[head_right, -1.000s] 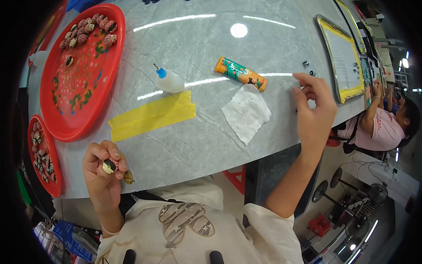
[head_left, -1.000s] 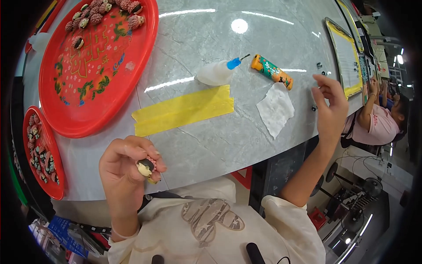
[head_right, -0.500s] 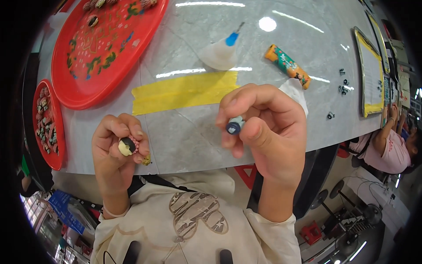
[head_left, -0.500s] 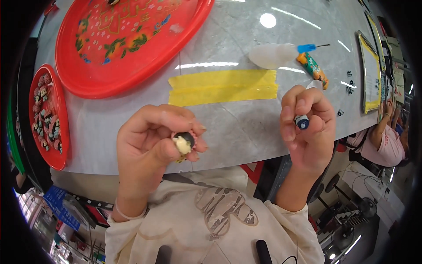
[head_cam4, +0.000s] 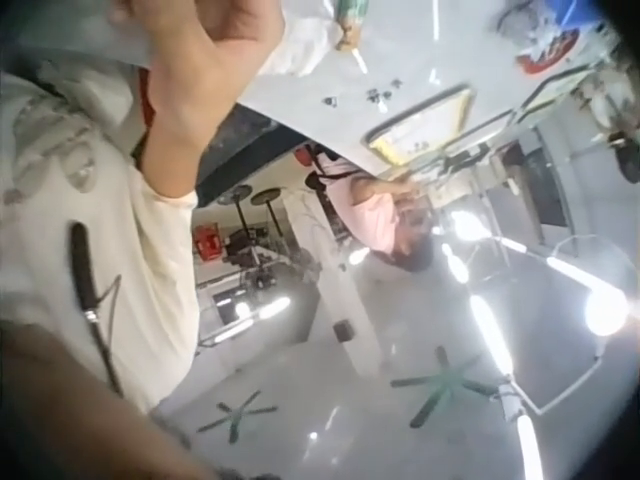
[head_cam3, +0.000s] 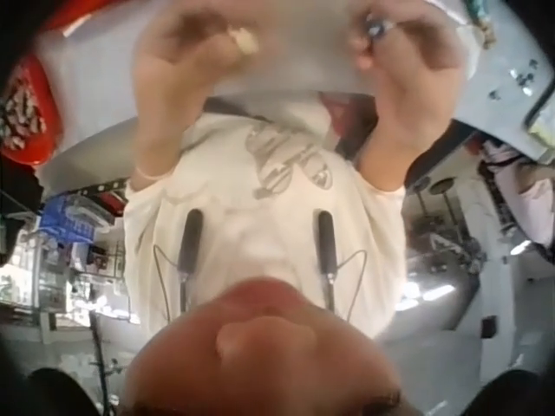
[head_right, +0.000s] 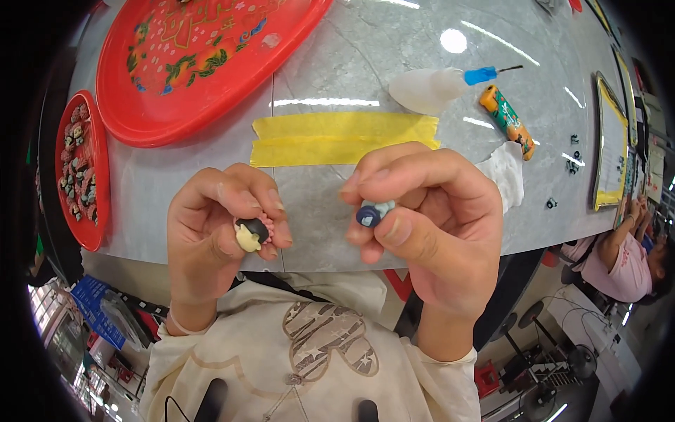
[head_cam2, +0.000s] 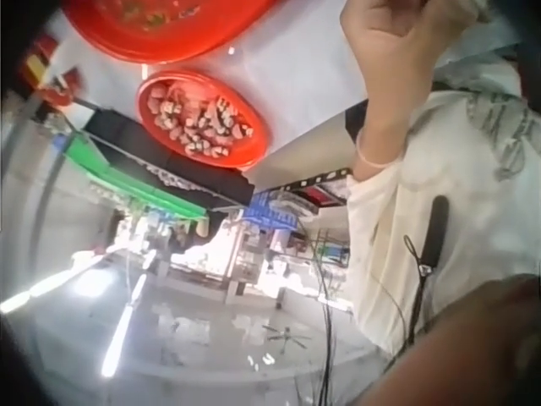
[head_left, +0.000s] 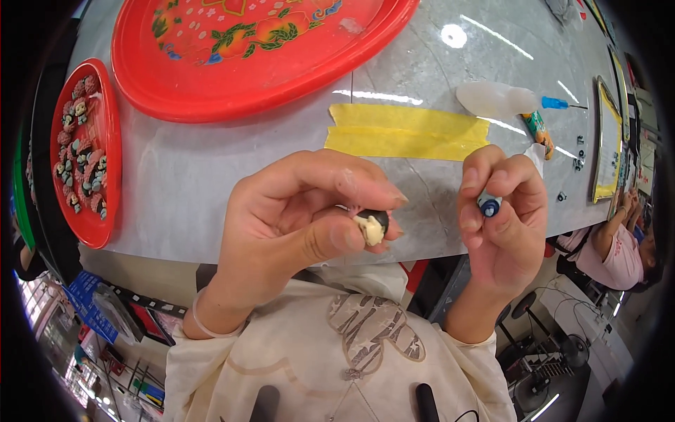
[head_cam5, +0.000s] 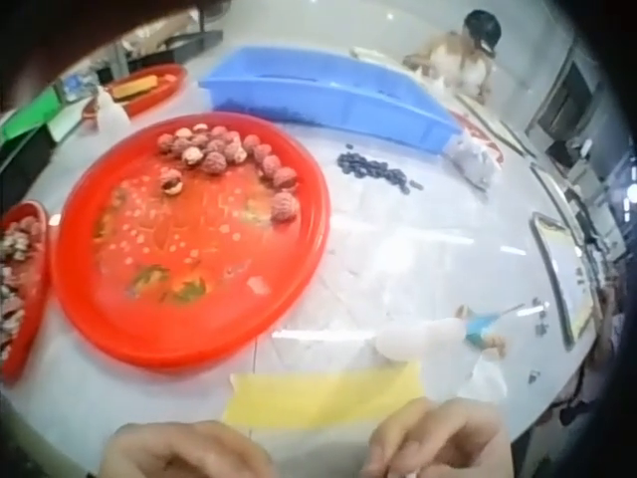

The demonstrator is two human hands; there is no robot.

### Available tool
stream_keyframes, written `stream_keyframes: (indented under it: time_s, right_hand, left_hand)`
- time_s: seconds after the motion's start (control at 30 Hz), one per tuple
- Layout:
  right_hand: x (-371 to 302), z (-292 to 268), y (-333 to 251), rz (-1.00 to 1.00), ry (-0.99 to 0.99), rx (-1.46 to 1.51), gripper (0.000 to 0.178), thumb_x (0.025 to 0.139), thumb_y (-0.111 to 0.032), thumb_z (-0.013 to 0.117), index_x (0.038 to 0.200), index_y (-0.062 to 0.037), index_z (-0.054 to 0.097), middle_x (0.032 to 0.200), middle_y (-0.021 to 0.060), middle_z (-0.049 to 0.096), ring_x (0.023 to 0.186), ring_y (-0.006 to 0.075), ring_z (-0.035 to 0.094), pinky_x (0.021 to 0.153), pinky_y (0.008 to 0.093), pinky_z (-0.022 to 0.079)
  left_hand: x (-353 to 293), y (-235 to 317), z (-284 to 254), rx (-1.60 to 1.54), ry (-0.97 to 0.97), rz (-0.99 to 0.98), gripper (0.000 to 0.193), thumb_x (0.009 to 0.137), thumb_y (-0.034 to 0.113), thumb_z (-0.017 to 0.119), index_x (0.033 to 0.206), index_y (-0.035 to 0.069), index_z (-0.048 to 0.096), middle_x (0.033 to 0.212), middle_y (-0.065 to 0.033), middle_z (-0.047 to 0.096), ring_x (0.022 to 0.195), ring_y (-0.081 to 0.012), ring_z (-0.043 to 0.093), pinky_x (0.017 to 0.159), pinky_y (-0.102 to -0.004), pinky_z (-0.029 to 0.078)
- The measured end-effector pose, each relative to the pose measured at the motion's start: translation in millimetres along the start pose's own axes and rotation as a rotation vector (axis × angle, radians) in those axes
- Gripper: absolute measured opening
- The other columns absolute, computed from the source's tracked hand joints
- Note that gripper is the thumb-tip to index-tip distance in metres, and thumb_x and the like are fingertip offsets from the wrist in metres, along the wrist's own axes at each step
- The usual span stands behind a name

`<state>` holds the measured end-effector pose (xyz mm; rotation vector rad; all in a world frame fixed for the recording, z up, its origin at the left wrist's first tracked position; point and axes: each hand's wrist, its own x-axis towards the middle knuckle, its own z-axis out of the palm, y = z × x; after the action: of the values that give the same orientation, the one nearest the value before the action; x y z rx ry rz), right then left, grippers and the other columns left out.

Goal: The person assembles small figurines by applying glue from a squeeze bottle onto figurine pieces, attaching the parts together by hand, and placing the assembled figurines onto a tray.

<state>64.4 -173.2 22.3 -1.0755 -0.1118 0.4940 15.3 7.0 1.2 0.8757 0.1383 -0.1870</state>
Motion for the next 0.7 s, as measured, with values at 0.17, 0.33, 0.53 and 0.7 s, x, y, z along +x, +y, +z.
stream_keyframes:
  time_s: [0.17, 0.33, 0.53, 0.7]
  right_hand:
    - [1, 5, 3, -0.05, 0.025, -0.037, 0.023, 0.072, -0.015, 0.063, 0.084, -0.0041, 0.047, 0.088, 0.0135, 0.045, 0.063, 0.0123, 0.046, 0.049, 0.0164, 0.04]
    - [2, 6, 2, -0.027, 0.045, -0.189, 0.022, 0.071, -0.014, 0.064, 0.081, -0.005, 0.047, 0.086, 0.0129, 0.046, 0.062, 0.0125, 0.046, 0.045, 0.0168, 0.037]
    - [0, 13, 6, -0.145, 0.038, -0.283, 0.022, 0.07, -0.012, 0.064, 0.082, -0.0029, 0.048, 0.085, 0.0146, 0.047, 0.056, 0.013, 0.047, 0.043, 0.0176, 0.038]
    - [4, 12, 6, -0.338, -0.129, -0.572, 0.023, 0.066, -0.009, 0.067, 0.08, -0.001, 0.05, 0.08, 0.017, 0.051, 0.061, 0.0151, 0.051, 0.051, 0.0193, 0.043]
  left_hand:
    - [-1, -1, -1, -0.008, -0.002, -0.012, 0.032, 0.071, 0.025, 0.063, 0.087, 0.001, 0.047, 0.087, -0.0148, 0.048, 0.068, -0.0183, 0.057, 0.052, -0.0192, 0.048]
    - [-1, -2, -1, 0.009, 0.0, -0.005, 0.032, 0.071, 0.024, 0.063, 0.087, 0.001, 0.047, 0.086, -0.015, 0.049, 0.067, -0.018, 0.056, 0.052, -0.021, 0.048]
    - [-1, -2, 1, -0.006, 0.033, 0.02, 0.035, 0.07, 0.024, 0.065, 0.087, 0.001, 0.045, 0.084, -0.0153, 0.05, 0.065, -0.0173, 0.056, 0.051, -0.0213, 0.047]
    - [-1, -2, 1, -0.02, 0.046, 0.006, 0.037, 0.067, 0.023, 0.067, 0.087, 0.001, 0.045, 0.083, -0.0137, 0.052, 0.069, -0.0161, 0.056, 0.053, -0.0208, 0.047]
